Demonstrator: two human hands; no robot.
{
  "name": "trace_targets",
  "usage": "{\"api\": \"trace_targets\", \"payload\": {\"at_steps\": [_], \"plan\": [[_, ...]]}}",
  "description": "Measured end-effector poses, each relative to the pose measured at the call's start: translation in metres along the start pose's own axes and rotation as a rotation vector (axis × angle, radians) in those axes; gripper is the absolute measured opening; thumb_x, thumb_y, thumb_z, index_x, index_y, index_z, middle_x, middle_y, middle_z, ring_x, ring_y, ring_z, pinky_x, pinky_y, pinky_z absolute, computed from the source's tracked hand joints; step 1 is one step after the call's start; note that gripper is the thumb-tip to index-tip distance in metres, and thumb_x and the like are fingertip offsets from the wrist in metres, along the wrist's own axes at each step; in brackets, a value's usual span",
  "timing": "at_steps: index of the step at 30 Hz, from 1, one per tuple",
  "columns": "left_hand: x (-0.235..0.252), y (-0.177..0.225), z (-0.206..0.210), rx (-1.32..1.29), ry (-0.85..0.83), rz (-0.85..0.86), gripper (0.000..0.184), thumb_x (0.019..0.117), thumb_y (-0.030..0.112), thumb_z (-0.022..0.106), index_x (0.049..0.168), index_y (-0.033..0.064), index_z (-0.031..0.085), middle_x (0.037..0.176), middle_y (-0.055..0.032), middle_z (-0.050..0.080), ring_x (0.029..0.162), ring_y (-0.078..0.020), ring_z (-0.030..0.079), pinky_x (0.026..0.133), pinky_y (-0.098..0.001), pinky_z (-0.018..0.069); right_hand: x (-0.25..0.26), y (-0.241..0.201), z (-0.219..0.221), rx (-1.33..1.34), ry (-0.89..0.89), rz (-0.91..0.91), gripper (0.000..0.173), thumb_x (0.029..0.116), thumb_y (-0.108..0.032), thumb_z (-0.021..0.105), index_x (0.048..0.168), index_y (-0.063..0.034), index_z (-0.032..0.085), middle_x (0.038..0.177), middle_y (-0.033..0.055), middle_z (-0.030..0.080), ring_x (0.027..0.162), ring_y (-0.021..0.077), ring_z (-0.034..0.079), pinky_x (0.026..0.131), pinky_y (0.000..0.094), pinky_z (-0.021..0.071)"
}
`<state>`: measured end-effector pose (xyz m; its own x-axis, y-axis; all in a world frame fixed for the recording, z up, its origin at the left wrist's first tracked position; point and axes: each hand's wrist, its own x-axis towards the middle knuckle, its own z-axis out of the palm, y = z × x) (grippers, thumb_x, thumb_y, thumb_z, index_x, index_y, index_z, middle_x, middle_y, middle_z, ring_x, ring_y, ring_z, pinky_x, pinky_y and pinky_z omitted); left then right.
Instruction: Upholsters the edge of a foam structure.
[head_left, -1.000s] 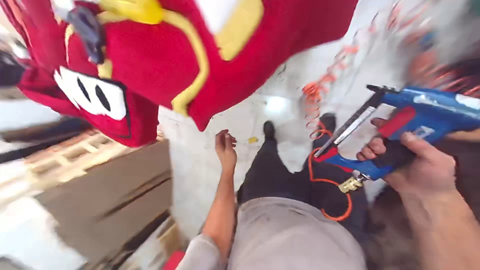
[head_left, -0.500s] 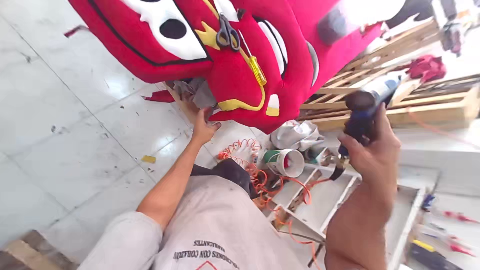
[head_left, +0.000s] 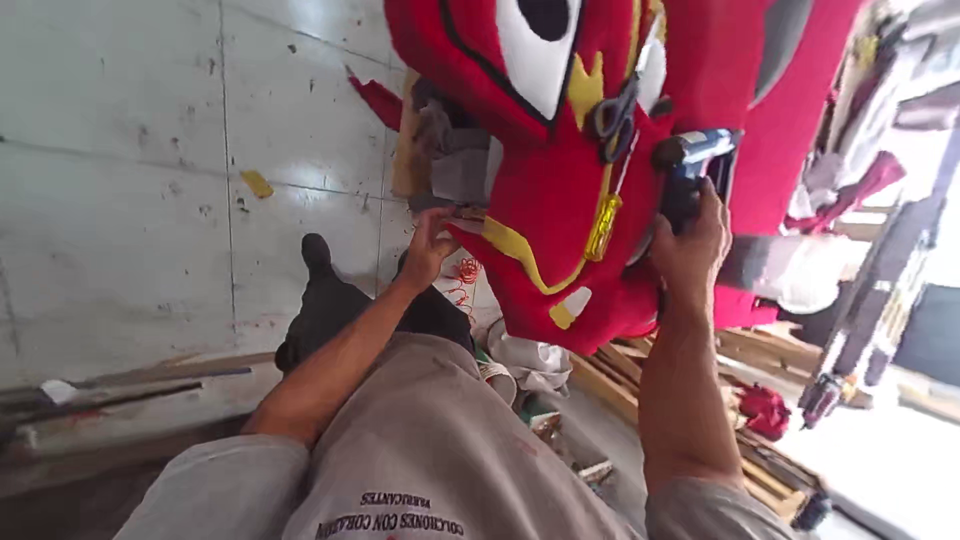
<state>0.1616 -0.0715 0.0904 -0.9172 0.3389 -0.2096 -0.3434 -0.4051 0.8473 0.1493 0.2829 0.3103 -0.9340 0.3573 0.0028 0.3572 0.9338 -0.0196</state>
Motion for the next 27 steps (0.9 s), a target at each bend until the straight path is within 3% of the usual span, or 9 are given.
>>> {"api": "trace_targets", "payload": {"at_steps": [3, 5, 7, 9, 12, 17, 21, 24, 27], "plan": [[-0.011, 0.005, -0.002, 0.214, -0.026, 0.145, 0.072, 0.0821, 0.004, 0.065, 0.149, 0.0053, 0.039, 0.154, -0.0120, 0.047, 0.134, -0.0226, 0.053, 0.100, -0.0429, 0.0537, -0.028, -0.025, -0.011, -0.035, 0.174, -0.121, 0.062, 0.0947, -0.032, 0.063, 0.150, -0.0063, 0.050, 0.146, 0.0251, 0.051, 0.136, 0.0395, 0.048, 0.110, 0.0553, 0.0408], [-0.008, 0.004, -0.003, 0.188, -0.081, 0.125, 0.064, 0.0847, 0.002, 0.066, 0.146, 0.0057, 0.046, 0.153, -0.0111, 0.049, 0.133, -0.0220, 0.055, 0.100, -0.0436, 0.0538, -0.061, -0.063, -0.015, 0.036, 0.244, -0.332, 0.046, 0.0978, -0.025, 0.061, 0.137, -0.0016, 0.061, 0.134, 0.0249, 0.061, 0.125, 0.0369, 0.058, 0.103, 0.0507, 0.0492], [-0.004, -0.004, -0.002, 0.105, -0.150, 0.113, 0.051, 0.0912, 0.001, 0.065, 0.141, 0.0017, 0.052, 0.149, -0.0130, 0.053, 0.124, -0.0198, 0.062, 0.098, -0.0392, 0.0558, -0.100, -0.107, -0.009, 0.099, 0.139, -0.508, 0.036, 0.0973, -0.022, 0.063, 0.127, -0.0022, 0.068, 0.122, 0.0212, 0.069, 0.115, 0.0348, 0.065, 0.098, 0.0517, 0.0518], [-0.004, -0.007, -0.001, -0.001, -0.195, 0.103, 0.040, 0.0995, 0.003, 0.059, 0.139, 0.0003, 0.056, 0.137, -0.0114, 0.063, 0.113, -0.0152, 0.067, 0.098, -0.0342, 0.0571, -0.129, -0.142, 0.008, 0.121, 0.036, -0.608, 0.032, 0.0946, -0.024, 0.066, 0.122, -0.0074, 0.072, 0.114, 0.0148, 0.072, 0.109, 0.0303, 0.066, 0.093, 0.0490, 0.0533], [-0.020, -0.010, 0.003, -0.140, -0.145, 0.054, 0.026, 0.1072, 0.012, 0.049, 0.126, 0.0019, 0.064, 0.111, -0.0054, 0.071, 0.099, -0.0088, 0.069, 0.093, -0.0327, 0.0582, -0.140, -0.164, 0.031, -0.012, -0.049, -0.664, 0.037, 0.0960, -0.032, 0.064, 0.127, -0.0131, 0.072, 0.126, 0.0113, 0.067, 0.116, 0.0302, 0.061, 0.093, 0.0477, 0.0517], [-0.025, -0.016, 0.007, -0.423, -0.041, -0.042, 0.026, 0.1085, 0.018, 0.045, 0.115, 0.0032, 0.064, 0.103, -0.0025, 0.070, 0.097, -0.0097, 0.068, 0.093, -0.0363, 0.0565, -0.123, -0.174, 0.054, -0.200, -0.051, -0.757, 0.037, 0.0974, -0.037, 0.061, 0.126, -0.0157, 0.072, 0.147, 0.0108, 0.057, 0.140, 0.0349, 0.047, 0.109, 0.0558, 0.0398], [-0.022, -0.018, 0.013, -0.539, 0.035, -0.044, 0.024, 0.1094, 0.019, 0.042, 0.110, 0.0048, 0.062, 0.100, -0.0016, 0.069, 0.096, -0.0106, 0.067, 0.094, -0.0381, 0.0566, -0.111, -0.191, 0.062, -0.271, -0.149, -0.814, 0.028, 0.0960, -0.032, 0.064, 0.107, -0.0089, 0.075, 0.149, 0.0122, 0.056, 0.148, 0.0369, 0.039, 0.120, 0.0607, 0.0279], [-0.008, -0.019, 0.020, -0.567, 0.136, -0.027, 0.024, 0.1086, 0.016, 0.043, 0.104, 0.0022, 0.062, 0.094, -0.0027, 0.067, 0.092, -0.0112, 0.066, 0.091, -0.0378, 0.0563, -0.092, -0.212, 0.061, -0.276, -0.382, -0.801, 0.021, 0.0951, -0.023, 0.065, 0.097, -0.0059, 0.076, 0.145, 0.0118, 0.058, 0.150, 0.0381, 0.033, 0.122, 0.0690, 0.0130], [0.001, -0.011, 0.029, -0.521, 0.237, -0.052, 0.030, 0.1101, 0.019, 0.042, 0.110, -0.0022, 0.063, 0.096, -0.0063, 0.067, 0.092, -0.0114, 0.066, 0.091, -0.0363, 0.0560, -0.060, -0.236, 0.058, -0.358, -0.666, -0.815, 0.026, 0.0975, -0.023, 0.060, 0.093, -0.0038, 0.076, 0.143, 0.0114, 0.060, 0.151, 0.0377, 0.031, 0.120, 0.0740, 0.0047]]}}
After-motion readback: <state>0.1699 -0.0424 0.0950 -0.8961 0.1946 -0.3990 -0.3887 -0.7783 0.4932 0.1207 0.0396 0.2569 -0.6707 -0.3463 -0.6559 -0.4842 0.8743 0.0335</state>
